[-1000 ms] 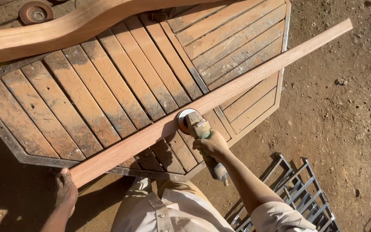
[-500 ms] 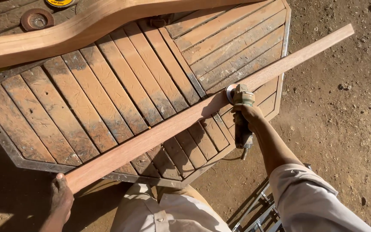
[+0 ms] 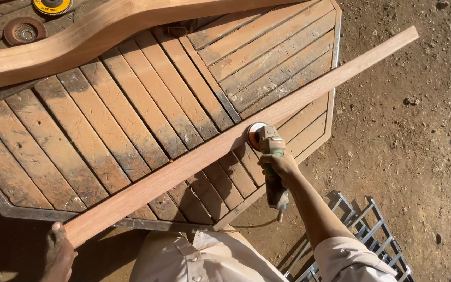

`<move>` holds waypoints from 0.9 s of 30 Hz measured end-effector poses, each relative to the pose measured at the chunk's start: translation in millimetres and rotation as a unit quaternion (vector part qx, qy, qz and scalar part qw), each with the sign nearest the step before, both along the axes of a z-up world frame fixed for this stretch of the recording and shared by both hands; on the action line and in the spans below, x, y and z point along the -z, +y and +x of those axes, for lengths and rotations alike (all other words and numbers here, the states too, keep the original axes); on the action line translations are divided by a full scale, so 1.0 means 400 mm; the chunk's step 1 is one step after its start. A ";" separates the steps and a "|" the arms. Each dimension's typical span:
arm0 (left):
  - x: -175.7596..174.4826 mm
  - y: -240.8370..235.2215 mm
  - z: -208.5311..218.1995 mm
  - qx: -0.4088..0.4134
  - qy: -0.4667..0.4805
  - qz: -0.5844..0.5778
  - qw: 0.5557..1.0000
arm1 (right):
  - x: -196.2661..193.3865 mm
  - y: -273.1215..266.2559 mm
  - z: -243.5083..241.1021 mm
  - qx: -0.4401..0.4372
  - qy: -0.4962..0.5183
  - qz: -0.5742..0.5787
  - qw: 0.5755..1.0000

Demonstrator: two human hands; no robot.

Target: Sanding a long wooden plank using a handheld angle grinder with a sanding disc.

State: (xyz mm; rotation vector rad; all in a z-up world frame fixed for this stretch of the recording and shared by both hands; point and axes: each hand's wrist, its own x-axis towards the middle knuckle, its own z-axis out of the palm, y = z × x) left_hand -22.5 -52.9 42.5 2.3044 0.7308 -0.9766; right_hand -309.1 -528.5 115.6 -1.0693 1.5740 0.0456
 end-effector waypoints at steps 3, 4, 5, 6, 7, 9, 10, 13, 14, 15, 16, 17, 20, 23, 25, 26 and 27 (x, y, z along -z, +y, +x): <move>0.020 0.003 0.009 0.000 0.015 0.035 0.999 | 0.031 -0.184 -0.053 0.081 0.033 -0.040 0.995; 0.007 0.012 0.005 0.001 0.015 0.033 0.999 | 0.017 -0.149 -0.046 0.082 0.033 -0.042 0.995; 0.000 0.007 0.004 -0.003 0.003 0.009 1.000 | -0.001 -0.127 -0.037 0.062 0.034 -0.027 0.997; -0.004 0.002 0.003 -0.006 -0.009 -0.015 1.000 | -0.016 -0.104 -0.027 0.041 0.035 -0.011 0.998; -0.014 -0.007 0.000 -0.007 -0.006 -0.014 1.000 | -0.016 -0.033 -0.013 0.040 0.038 -0.011 0.998; -0.034 -0.014 -0.004 -0.011 -0.008 -0.010 1.000 | -0.007 0.113 0.024 -0.079 0.035 0.010 0.996; -0.008 0.008 -0.002 -0.015 -0.009 -0.007 1.000 | -0.026 0.165 0.053 -0.084 0.033 0.012 0.996; 0.025 0.014 0.005 0.010 -0.036 -0.029 0.999 | -0.062 0.257 0.090 -0.203 0.065 0.053 0.976; 0.004 -0.010 0.004 -0.003 -0.012 -0.016 1.000 | -0.054 0.243 0.086 -0.178 0.042 0.073 0.980; -0.026 -0.018 0.003 -0.017 0.012 0.001 1.000 | -0.045 0.241 0.084 -0.154 0.017 0.098 0.983; -0.014 -0.009 0.005 -0.018 0.011 0.003 1.000 | -0.023 0.175 0.070 -0.155 0.016 0.099 0.983; 0.000 -0.002 0.006 -0.021 0.002 0.002 1.000 | -0.002 0.106 0.056 -0.115 0.023 0.064 0.991; 0.037 0.020 0.008 -0.009 -0.015 0.004 1.000 | 0.030 -0.114 0.016 -0.011 -0.011 0.002 1.000; 0.032 0.025 0.003 0.003 -0.021 0.001 1.000 | 0.022 -0.217 -0.018 0.087 -0.015 -0.031 0.996; 0.016 0.006 0.010 0.001 -0.017 -0.012 1.000 | 0.006 -0.179 -0.025 0.122 0.022 -0.045 0.991; 0.009 -0.008 0.015 -0.020 -0.010 -0.016 1.000 | -0.001 -0.123 -0.025 0.051 0.028 -0.032 0.998; -0.004 -0.003 0.011 -0.045 -0.002 -0.015 0.999 | 0.000 -0.058 -0.022 -0.023 0.036 -0.013 0.999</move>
